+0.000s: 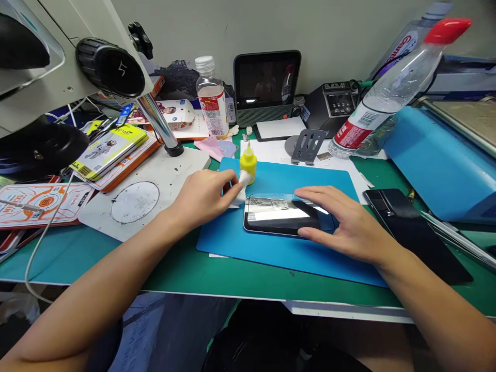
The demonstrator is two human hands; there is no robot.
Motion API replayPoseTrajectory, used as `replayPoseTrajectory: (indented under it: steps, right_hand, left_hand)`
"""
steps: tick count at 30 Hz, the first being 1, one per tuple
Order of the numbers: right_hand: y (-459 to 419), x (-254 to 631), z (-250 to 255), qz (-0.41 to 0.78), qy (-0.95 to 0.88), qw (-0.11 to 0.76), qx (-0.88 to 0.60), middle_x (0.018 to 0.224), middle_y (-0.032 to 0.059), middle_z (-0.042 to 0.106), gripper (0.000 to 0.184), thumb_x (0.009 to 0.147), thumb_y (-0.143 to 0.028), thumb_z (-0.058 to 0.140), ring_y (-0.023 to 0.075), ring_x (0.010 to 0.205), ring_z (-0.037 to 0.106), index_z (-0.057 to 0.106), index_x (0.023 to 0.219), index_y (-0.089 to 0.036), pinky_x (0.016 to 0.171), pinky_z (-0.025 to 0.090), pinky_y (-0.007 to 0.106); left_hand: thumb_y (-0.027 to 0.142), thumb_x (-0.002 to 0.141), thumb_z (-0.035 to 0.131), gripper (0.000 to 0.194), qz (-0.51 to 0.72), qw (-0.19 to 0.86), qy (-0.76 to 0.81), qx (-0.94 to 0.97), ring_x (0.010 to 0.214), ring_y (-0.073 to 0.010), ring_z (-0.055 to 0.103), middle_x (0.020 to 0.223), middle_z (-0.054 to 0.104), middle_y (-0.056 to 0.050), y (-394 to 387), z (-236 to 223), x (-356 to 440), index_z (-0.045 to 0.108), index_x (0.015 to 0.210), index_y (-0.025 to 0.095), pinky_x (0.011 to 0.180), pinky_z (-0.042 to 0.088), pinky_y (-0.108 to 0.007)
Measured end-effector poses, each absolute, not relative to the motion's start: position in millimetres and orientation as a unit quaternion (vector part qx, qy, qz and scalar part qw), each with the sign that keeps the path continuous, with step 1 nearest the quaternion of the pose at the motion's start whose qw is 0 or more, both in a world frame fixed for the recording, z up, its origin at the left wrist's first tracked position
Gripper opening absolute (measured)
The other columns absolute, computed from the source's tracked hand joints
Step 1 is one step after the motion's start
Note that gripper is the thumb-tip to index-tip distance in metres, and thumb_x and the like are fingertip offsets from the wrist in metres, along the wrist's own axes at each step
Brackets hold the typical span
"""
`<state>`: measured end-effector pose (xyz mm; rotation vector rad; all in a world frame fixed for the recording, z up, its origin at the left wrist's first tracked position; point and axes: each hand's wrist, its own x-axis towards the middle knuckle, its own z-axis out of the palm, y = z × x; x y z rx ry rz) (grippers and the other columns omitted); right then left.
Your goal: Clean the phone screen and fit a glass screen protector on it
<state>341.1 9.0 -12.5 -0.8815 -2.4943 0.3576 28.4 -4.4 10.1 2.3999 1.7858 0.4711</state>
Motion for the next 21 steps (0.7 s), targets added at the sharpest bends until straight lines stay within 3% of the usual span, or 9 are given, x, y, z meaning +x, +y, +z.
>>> replayPoseTrajectory:
  steps: [6,11,14,21]
  right_hand:
    - [7.8,339.9,-13.0,0.128,-0.909,0.235,-0.32,0.135,0.0123,0.068,0.054,0.09,-0.043,0.073,0.0321,0.123,0.065,0.058,0.139,-0.024,0.105,0.054,0.049]
    - [6.7,338.5,-12.7,0.127,-0.906,0.242,-0.322,0.136,0.012,0.068,0.053,0.091,-0.042,0.072,0.0324,0.124,0.065,0.059,0.139,-0.025,0.106,0.054,0.049]
    - [7.0,337.1,-13.8,0.123,-0.909,0.239,-0.318,0.135,0.0129,0.068,0.053,0.091,-0.043,0.072,0.0316,0.123,0.066,0.059,0.139,-0.023,0.106,0.054,0.048]
    - [8.0,336.9,-15.0,0.113,-0.916,0.222,-0.315,0.135,0.0134,0.067,0.054,0.092,-0.045,0.071,0.0311,0.121,0.065,0.058,0.138,-0.022,0.105,0.053,0.048]
  left_hand:
    - [0.03,0.099,0.055,0.017,0.156,0.003,0.559,0.815,0.087,-0.0229,0.071,0.101,0.078,-0.002,-3.4,4.1,25.2,0.07,0.104,0.025,0.063,0.039,-0.031]
    - [0.028,0.095,0.055,0.02,0.09,0.026,0.609,0.788,0.077,-0.0244,0.068,0.086,0.074,0.001,-2.5,6.4,25.1,0.062,0.113,0.025,0.058,0.035,-0.032]
    - [0.025,0.09,0.056,0.019,0.081,0.04,0.61,0.787,0.077,-0.0251,0.066,0.088,0.07,-0.002,-3.1,4.7,27.0,0.055,0.109,0.022,0.058,0.036,-0.033]
    - [0.019,0.083,0.054,0.018,0.202,0.046,0.438,0.875,0.096,-0.0257,0.059,0.103,0.062,-0.009,-9.1,11.1,28.3,0.048,0.101,0.02,0.082,0.048,-0.037]
